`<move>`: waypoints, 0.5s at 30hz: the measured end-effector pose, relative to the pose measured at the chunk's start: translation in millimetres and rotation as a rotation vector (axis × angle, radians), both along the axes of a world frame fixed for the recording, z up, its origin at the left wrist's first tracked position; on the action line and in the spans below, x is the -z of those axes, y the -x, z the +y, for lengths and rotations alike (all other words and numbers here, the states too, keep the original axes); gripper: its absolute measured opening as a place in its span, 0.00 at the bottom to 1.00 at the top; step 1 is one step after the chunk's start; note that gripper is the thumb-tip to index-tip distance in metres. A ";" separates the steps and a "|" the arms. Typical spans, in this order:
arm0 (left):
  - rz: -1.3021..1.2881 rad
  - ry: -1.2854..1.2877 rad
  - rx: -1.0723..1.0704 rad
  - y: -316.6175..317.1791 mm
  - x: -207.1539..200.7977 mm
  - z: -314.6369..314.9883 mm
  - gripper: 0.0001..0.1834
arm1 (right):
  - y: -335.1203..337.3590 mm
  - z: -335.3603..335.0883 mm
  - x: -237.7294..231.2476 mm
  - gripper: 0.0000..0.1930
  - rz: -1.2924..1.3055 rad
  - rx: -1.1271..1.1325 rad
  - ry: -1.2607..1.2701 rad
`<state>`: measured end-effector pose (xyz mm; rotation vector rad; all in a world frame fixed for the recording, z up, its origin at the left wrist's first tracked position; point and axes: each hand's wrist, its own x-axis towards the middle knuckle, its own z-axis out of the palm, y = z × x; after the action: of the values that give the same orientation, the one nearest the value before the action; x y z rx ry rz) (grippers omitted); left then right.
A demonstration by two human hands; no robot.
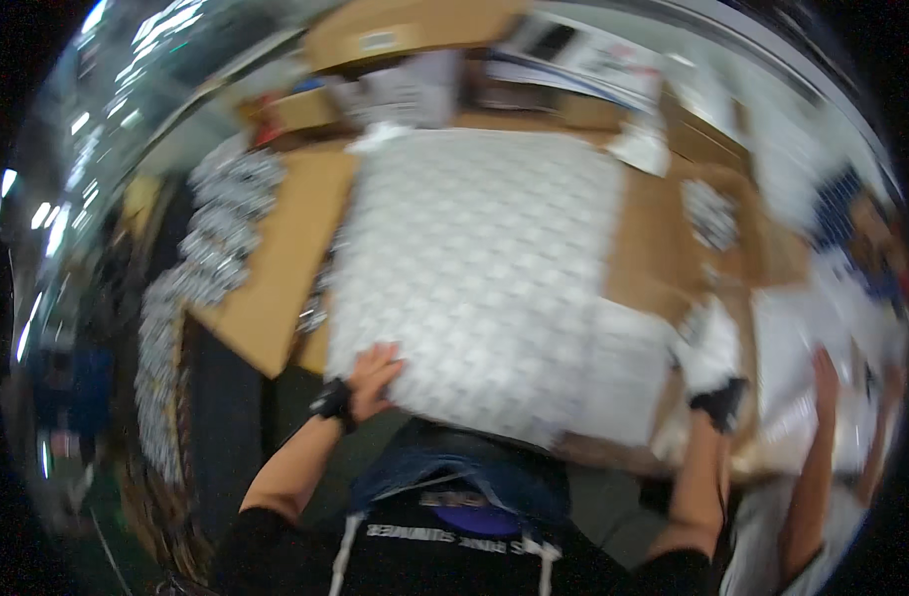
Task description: Packing shiny metal piston-like components into small boxes with protective padding.
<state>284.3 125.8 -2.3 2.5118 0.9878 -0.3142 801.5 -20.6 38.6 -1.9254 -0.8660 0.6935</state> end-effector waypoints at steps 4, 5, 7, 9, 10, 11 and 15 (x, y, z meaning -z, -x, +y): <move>0.014 -0.020 0.053 -7.6 -6.0 -2.2 0.48 | -36.7 -17.6 28.1 0.44 -0.562 0.026 0.210; -0.058 -0.033 0.022 1.7 -8.1 -5.1 0.48 | -34.8 -18.0 27.2 0.44 -0.646 0.011 0.241; -0.220 -0.127 -0.050 19.8 -16.8 -14.6 0.45 | -34.6 -22.3 26.1 0.47 -0.834 0.042 0.326; -0.321 -0.166 -0.132 46.8 -27.4 -13.9 0.41 | -13.1 -4.3 -2.6 0.50 -0.976 0.092 0.363; -0.425 -0.180 -0.176 61.2 -32.2 -14.7 0.38 | 10.7 3.1 -30.8 0.50 -1.025 0.103 0.360; -0.554 -0.168 -0.274 72.3 -44.7 -14.6 0.25 | 9.6 6.6 -38.7 0.41 -1.237 0.092 0.298; -0.845 -0.157 -0.425 117.9 -130.6 -1.0 0.09 | 116.9 57.4 -103.4 0.22 -0.688 -0.053 -0.142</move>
<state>166.4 124.8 128.3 2.1145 1.1307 0.9008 684.6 36.8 142.0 -2.0326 -1.3418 -0.0307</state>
